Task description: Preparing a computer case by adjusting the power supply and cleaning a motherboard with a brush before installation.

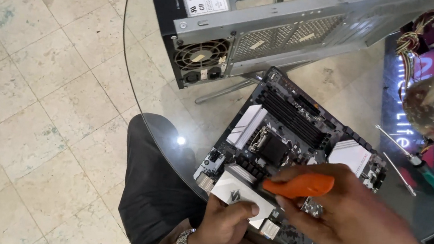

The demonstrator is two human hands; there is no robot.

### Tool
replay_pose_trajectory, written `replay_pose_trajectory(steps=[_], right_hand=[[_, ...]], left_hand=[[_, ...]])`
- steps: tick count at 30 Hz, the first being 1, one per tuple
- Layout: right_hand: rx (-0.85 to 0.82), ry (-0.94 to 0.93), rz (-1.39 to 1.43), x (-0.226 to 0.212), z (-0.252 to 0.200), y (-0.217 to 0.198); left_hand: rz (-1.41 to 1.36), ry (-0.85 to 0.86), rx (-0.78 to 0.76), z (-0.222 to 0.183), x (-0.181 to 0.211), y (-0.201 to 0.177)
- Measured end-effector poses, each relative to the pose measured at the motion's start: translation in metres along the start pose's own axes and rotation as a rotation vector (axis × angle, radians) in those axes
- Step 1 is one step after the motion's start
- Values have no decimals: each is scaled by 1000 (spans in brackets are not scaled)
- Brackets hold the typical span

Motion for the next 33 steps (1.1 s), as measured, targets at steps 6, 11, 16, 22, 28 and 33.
replay_pose_trajectory(steps=[6, 11, 16, 22, 28, 33], right_hand=[[129, -107, -53, -2, 6, 6], [-8, 46, -99, -6, 5, 0], [-24, -37, -102, 0, -2, 4], [51, -87, -113, -2, 7, 6], [-62, 162, -86, 10, -14, -1], [49, -184, 123, -2, 20, 4]], left_hand=[[9, 11, -46, 2, 1, 6], [81, -3, 87, 3, -3, -5], [44, 3, -13, 3, 2, 5], [59, -10, 18, 3, 3, 6], [40, -20, -20, 2, 2, 3], [195, 13, -251, -3, 28, 36]])
Point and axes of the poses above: each hand's wrist, its own z-axis towards the middle knuckle, its own y-axis out of the palm, x = y × z, the point moved 4 cm from there along z, towards the middle knuckle, and after that the axes turned 9 degrees about -y, right-handed, at the moved point
